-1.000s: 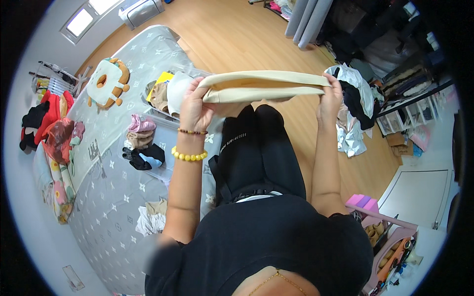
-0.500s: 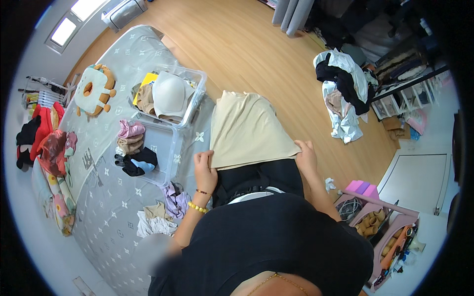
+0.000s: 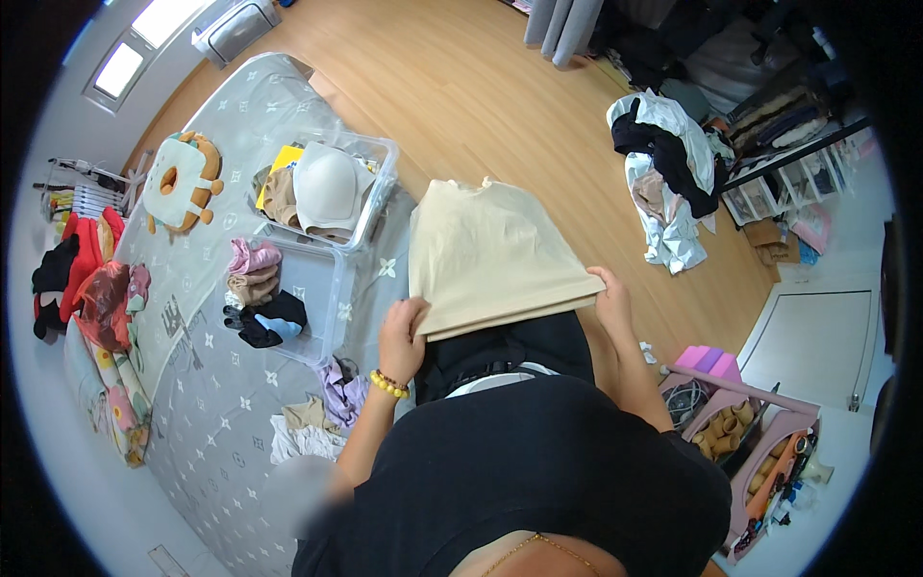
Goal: The person sits on the floor and folds various small clothing items, including underwear and socks, one by one. They place each folded item into a clear plastic storage bin positioned on the bed.
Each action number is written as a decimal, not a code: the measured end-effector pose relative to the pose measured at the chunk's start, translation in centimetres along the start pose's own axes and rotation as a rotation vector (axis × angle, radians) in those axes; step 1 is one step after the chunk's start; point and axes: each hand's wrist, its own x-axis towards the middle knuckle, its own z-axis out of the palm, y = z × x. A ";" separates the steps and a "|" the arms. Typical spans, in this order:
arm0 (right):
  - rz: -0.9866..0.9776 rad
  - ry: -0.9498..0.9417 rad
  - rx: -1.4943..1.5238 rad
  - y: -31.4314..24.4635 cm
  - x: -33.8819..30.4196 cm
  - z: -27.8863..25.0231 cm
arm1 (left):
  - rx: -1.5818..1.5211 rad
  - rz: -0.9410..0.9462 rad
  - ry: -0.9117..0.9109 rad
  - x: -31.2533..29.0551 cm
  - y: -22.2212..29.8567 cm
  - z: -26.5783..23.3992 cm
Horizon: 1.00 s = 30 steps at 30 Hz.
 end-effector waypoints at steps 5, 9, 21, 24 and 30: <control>0.550 -0.208 0.628 -0.2 -1.4 -2.0 | 0.025 -0.141 -0.254 -2.4 1.7 -2.3; 0.614 -0.190 0.702 -0.2 -0.9 -2.0 | -0.121 -0.098 -0.232 -3.7 -0.3 -0.6; -0.933 -0.401 0.086 -18.5 -0.9 8.8 | -0.700 -0.656 -0.311 -3.1 -1.6 -1.0; -0.960 -0.759 0.419 -18.6 -2.4 11.6 | -0.882 -0.780 -0.220 -3.2 -1.8 -1.0; -0.674 -0.683 0.192 -16.2 -1.7 8.2 | -0.741 -0.840 -0.224 -2.7 -2.8 -0.6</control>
